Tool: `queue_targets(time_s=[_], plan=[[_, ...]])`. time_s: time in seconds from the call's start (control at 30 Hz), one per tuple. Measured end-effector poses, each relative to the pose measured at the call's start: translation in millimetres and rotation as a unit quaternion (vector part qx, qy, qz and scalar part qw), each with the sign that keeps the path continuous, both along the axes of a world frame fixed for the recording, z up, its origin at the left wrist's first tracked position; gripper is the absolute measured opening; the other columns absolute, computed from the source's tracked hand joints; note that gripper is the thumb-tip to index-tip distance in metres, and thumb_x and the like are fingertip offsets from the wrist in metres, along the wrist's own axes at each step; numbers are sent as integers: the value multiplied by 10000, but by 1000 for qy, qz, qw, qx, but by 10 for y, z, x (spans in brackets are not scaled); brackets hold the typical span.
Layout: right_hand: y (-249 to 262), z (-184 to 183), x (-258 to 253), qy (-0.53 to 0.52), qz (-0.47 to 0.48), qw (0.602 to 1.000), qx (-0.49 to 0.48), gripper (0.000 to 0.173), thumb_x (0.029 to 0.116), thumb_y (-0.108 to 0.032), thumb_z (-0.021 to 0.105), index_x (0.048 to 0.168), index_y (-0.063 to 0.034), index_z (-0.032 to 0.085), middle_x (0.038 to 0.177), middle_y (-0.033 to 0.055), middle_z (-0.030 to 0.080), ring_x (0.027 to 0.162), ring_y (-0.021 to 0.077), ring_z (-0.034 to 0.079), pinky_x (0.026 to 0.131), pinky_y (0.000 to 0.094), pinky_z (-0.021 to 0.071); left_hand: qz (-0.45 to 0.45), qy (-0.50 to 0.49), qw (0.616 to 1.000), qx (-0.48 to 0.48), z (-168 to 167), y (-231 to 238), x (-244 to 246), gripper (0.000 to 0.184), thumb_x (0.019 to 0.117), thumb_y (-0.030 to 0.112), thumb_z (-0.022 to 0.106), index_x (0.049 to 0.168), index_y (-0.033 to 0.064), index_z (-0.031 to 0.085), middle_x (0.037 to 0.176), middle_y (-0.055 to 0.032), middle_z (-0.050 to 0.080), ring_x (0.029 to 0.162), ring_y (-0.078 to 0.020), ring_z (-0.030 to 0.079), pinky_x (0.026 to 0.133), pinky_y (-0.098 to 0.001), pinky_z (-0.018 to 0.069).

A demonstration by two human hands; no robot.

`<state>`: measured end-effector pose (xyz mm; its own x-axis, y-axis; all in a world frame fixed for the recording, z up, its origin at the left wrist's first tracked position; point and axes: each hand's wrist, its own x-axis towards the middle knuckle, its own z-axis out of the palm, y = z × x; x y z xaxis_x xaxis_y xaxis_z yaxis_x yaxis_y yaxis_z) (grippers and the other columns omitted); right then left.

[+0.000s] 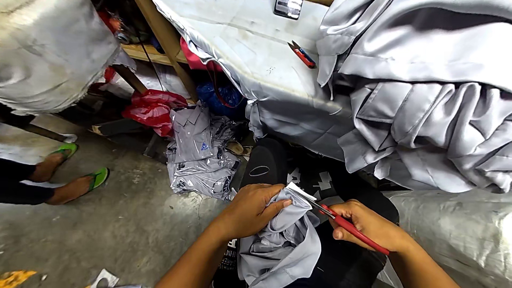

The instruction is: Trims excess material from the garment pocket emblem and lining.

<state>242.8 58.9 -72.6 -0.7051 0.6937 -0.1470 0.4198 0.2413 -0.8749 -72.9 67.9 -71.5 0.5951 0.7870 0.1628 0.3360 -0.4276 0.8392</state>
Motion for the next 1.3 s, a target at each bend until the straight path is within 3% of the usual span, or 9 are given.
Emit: queue_targets(time_s=[0.2, 0.4, 0.63, 0.77, 0.87, 0.97, 1.07, 1.13, 1.3], plan=[[-54, -78, -69, 45, -25, 998, -42, 570, 918, -638, 644, 654, -141, 560, 515, -124, 422, 460, -86, 381, 428, 127, 277, -19, 4, 1000, 5, -11, 4, -1, 361, 1071, 322, 484, 987, 30, 678, 808, -75, 658, 789, -146, 637, 753, -376, 508], [-76, -110, -129, 127, -181, 975, -29, 379, 940, -521, 683, 822, -161, 666, 625, -175, 560, 518, -106, 489, 475, 94, 416, 0, -178, 977, -114, -131, 55, -72, 225, 1063, 231, 525, 1105, 50, 653, 956, 102, 668, 881, 78, 611, 823, -162, 530], [-161, -455, -544, 133, -295, 943, 80, 409, 889, -390, 768, 1038, -10, 742, 984, 2, 771, 770, -57, 659, 684, 145, 548, -76, -411, 883, -212, -409, 90, -436, 141, 972, 230, 634, 1022, 236, 765, 1155, 34, 730, 1236, -177, 625, 1134, -426, 447], [-259, -576, -724, 132, -282, 950, 33, 222, 839, -244, 760, 906, -35, 728, 790, -60, 701, 685, -96, 591, 639, 119, 502, -95, -465, 848, -236, -494, 31, -636, 294, 1002, 336, 534, 987, 187, 787, 1208, -22, 723, 1328, -244, 568, 1198, -464, 355], [-353, -633, -776, 145, -269, 952, 30, 147, 820, -170, 709, 856, -28, 709, 729, -57, 668, 660, -90, 576, 615, 119, 482, -12, -298, 934, -197, -593, -80, -819, 534, 1001, 638, 443, 887, 210, 742, 1145, 16, 731, 1278, -192, 594, 1185, -436, 372], [-446, -685, -720, 155, -265, 952, 2, 317, 885, -279, 780, 1019, 7, 745, 984, 43, 777, 871, 1, 711, 791, 190, 583, 142, 13, 985, -100, -567, -332, -715, 516, 780, 611, 761, 846, 110, 658, 921, 4, 650, 896, -101, 612, 774, -337, 505], [-514, -773, -600, 110, -309, 944, 34, 353, 880, -354, 775, 978, -16, 745, 961, 51, 774, 855, 30, 712, 762, 219, 577, 190, 149, 970, -16, -529, -544, -422, 1129, 487, 524, 916, 1419, 31, 513, 1552, -310, 340, 1406, -486, 377, 1081, -612, 402], [-542, -838, -479, 80, -346, 934, 47, 374, 882, -381, 765, 971, -18, 743, 953, 60, 777, 849, 56, 721, 762, 249, 582, 171, 177, 969, -33, -566, -585, -281, 1334, 464, 422, 954, 1587, 64, 328, 1654, -345, 12, 1475, -579, 199, 1118, -663, 355], [-559, -1100, -259, 136, -502, 854, -21, 264, 930, -232, 733, 1018, 17, 745, 885, 62, 757, 792, 67, 702, 770, 265, 580, 190, 254, 948, -4, -355, -599, -168, 600, 656, 181, 880, 1187, -23, 690, 1278, -300, 602, 1112, -502, 621, 868, -698, 510]])
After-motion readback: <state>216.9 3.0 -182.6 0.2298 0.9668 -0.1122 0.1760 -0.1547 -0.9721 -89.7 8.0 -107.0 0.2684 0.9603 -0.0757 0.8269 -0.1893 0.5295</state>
